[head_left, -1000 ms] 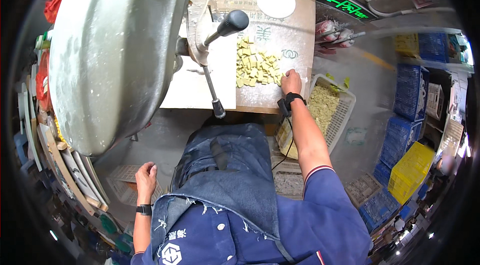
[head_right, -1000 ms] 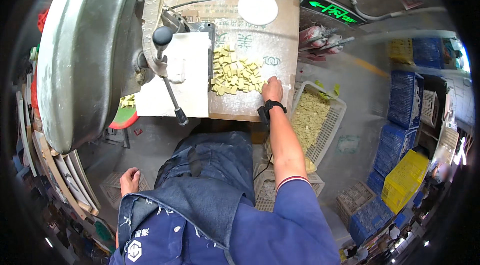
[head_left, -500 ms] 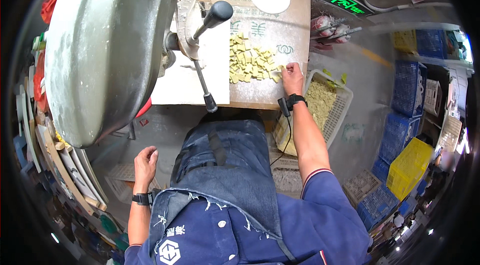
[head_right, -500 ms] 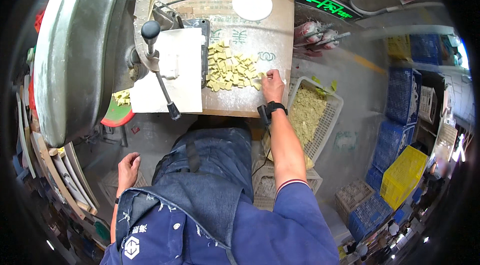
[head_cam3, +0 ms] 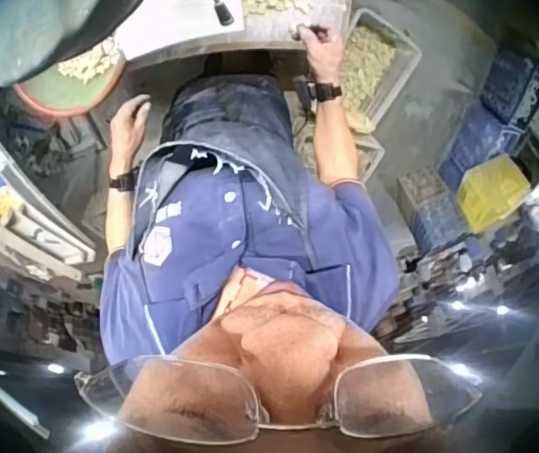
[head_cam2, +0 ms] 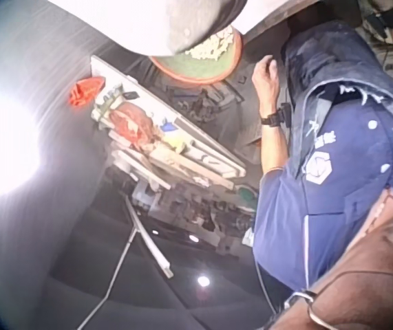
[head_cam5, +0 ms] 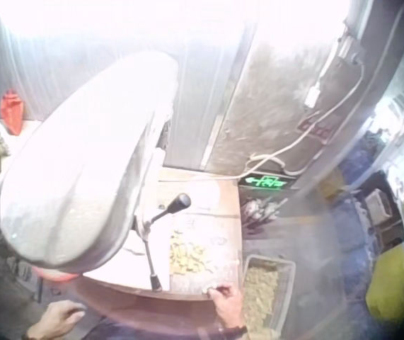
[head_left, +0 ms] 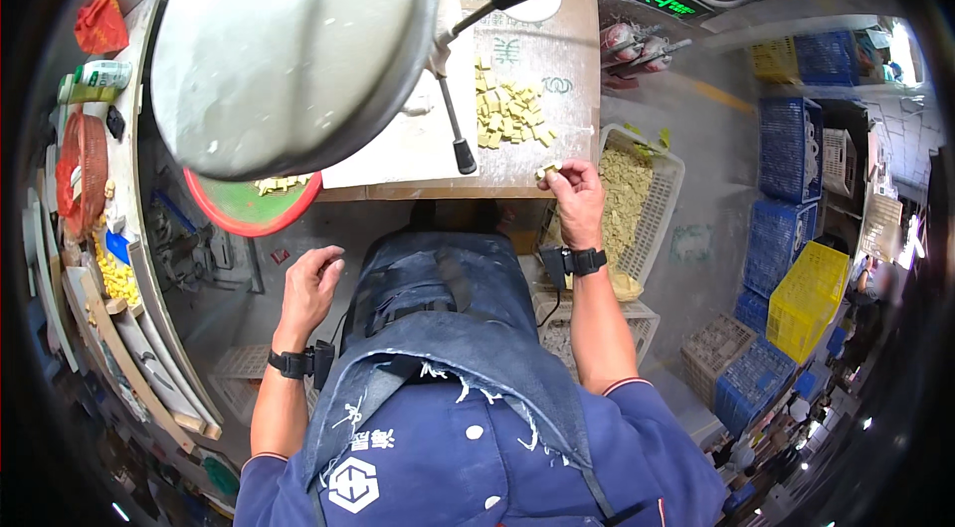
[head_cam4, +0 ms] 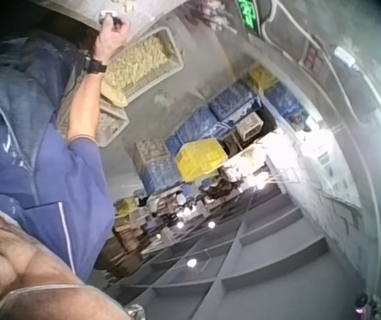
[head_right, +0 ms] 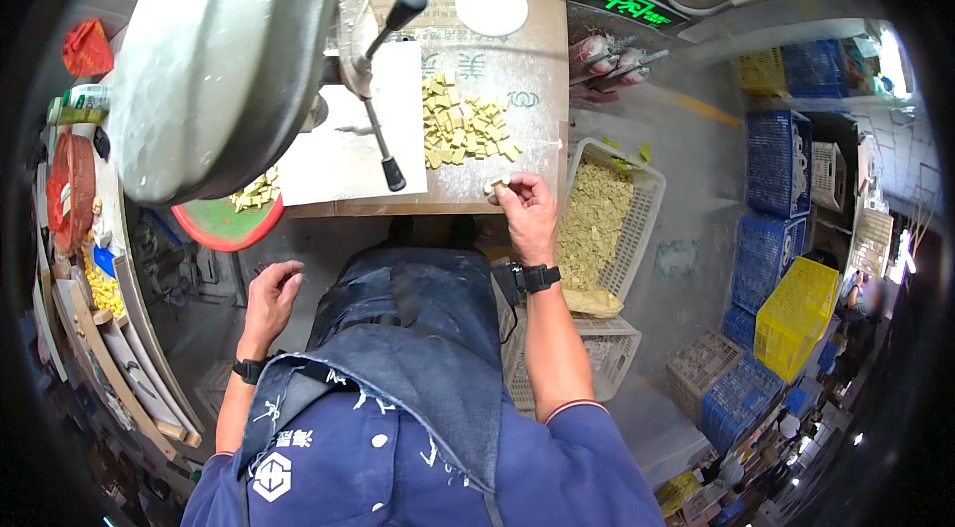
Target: Manually stamping or punching small plastic blocks using a bench-top press machine.
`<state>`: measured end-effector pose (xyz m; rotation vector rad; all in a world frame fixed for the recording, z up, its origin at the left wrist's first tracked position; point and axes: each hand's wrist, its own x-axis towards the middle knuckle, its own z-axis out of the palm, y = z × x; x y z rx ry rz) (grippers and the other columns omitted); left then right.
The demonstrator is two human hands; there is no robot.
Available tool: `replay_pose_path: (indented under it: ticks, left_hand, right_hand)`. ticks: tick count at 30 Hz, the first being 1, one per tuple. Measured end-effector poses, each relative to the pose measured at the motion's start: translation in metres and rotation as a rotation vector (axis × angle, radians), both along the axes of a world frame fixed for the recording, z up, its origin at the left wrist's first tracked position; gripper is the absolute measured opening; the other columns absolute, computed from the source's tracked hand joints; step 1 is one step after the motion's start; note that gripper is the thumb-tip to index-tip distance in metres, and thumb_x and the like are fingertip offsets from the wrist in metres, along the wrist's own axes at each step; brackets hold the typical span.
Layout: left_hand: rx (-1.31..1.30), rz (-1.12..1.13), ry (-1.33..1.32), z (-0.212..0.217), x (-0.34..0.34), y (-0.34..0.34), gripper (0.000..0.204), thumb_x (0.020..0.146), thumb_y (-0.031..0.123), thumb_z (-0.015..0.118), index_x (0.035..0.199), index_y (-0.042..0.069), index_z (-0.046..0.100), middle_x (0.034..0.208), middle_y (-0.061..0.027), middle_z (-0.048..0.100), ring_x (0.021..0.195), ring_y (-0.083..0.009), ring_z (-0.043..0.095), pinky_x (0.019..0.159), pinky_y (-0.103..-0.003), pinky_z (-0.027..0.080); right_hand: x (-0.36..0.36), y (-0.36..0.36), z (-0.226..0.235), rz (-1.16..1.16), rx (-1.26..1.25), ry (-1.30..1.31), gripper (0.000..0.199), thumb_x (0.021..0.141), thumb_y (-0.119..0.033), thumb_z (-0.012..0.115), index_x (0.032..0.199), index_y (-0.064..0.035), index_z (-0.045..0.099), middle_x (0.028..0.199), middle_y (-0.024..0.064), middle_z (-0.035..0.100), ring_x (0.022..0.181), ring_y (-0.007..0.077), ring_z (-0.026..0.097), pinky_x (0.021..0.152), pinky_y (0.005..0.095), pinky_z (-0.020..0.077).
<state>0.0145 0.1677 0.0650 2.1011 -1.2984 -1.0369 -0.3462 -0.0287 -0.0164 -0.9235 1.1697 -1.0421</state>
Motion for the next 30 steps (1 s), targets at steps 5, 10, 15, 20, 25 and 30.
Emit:
replay_pose_path:
  ticks: [5, 10, 15, 20, 25, 30]
  left_hand:
    - [0.055, -0.034, 0.211, 0.008, 0.0, -0.011, 0.026, 0.09, 0.011, 0.066, 0.114, 0.0, 0.065, 0.094, -0.0083, 0.07, 0.083, -0.0131, 0.064, 0.076, -0.028, 0.052]
    - [0.134, -0.118, 0.465, 0.013, -0.015, -0.032, 0.044, 0.09, 0.016, 0.068, 0.13, 0.002, 0.056, 0.098, -0.0088, 0.07, 0.088, -0.0132, 0.064, 0.08, -0.029, 0.053]
    - [0.138, -0.04, 0.552, -0.003, -0.016, -0.031, 0.032, 0.093, 0.012, 0.066, 0.121, -0.003, 0.06, 0.092, -0.0072, 0.07, 0.079, -0.0098, 0.064, 0.072, -0.026, 0.054]
    - [0.187, 0.166, 0.579, -0.015, -0.003, -0.019, 0.019, 0.096, 0.009, 0.059, 0.11, -0.002, 0.065, 0.085, -0.0058, 0.071, 0.07, -0.0089, 0.064, 0.063, -0.025, 0.053]
    - [0.15, 0.564, 0.501, -0.047, 0.065, 0.008, 0.023, 0.095, 0.014, 0.061, 0.113, 0.001, 0.063, 0.088, -0.0071, 0.07, 0.066, -0.0102, 0.062, 0.059, -0.022, 0.05]
    - [0.102, 0.757, 0.211, -0.063, 0.112, 0.028, 0.06, 0.093, 0.011, 0.064, 0.146, 0.001, 0.038, 0.097, -0.0067, 0.064, 0.072, -0.0083, 0.059, 0.058, -0.021, 0.048]
  right_hand:
    - [0.041, 0.047, 0.026, 0.221, 0.08, 0.06, 0.016, 0.091, -0.003, 0.066, 0.105, -0.0038, 0.058, 0.09, 0.0039, 0.066, 0.079, 0.0092, 0.063, 0.07, 0.0241, 0.0529]
    - [0.113, 0.076, 0.046, 0.572, 0.002, 0.242, 0.014, 0.09, -0.009, 0.069, 0.099, -0.0015, 0.062, 0.08, 0.0029, 0.066, 0.074, 0.0073, 0.06, 0.067, 0.0253, 0.051]
    - [0.164, 0.07, 0.054, 0.774, -0.14, 0.183, 0.016, 0.091, -0.012, 0.069, 0.098, 0.0003, 0.061, 0.08, 0.007, 0.068, 0.073, 0.0113, 0.064, 0.067, 0.0278, 0.0529]
    - [0.166, 0.068, 0.046, 0.861, -0.125, 0.144, 0.02, 0.091, -0.016, 0.069, 0.101, 0.0, 0.062, 0.08, 0.0064, 0.066, 0.075, 0.0116, 0.063, 0.07, 0.0281, 0.0525]
    - [0.09, 0.051, -0.044, 0.422, 0.012, 0.329, 0.025, 0.09, -0.021, 0.066, 0.106, -0.0016, 0.063, 0.079, 0.0113, 0.067, 0.072, 0.0171, 0.065, 0.067, 0.0326, 0.0525]
    - [-0.009, -0.003, -0.123, 0.174, 0.045, 0.864, 0.036, 0.086, -0.024, 0.07, 0.113, -0.0029, 0.058, 0.076, 0.0159, 0.066, 0.072, 0.0329, 0.066, 0.07, 0.0426, 0.052]
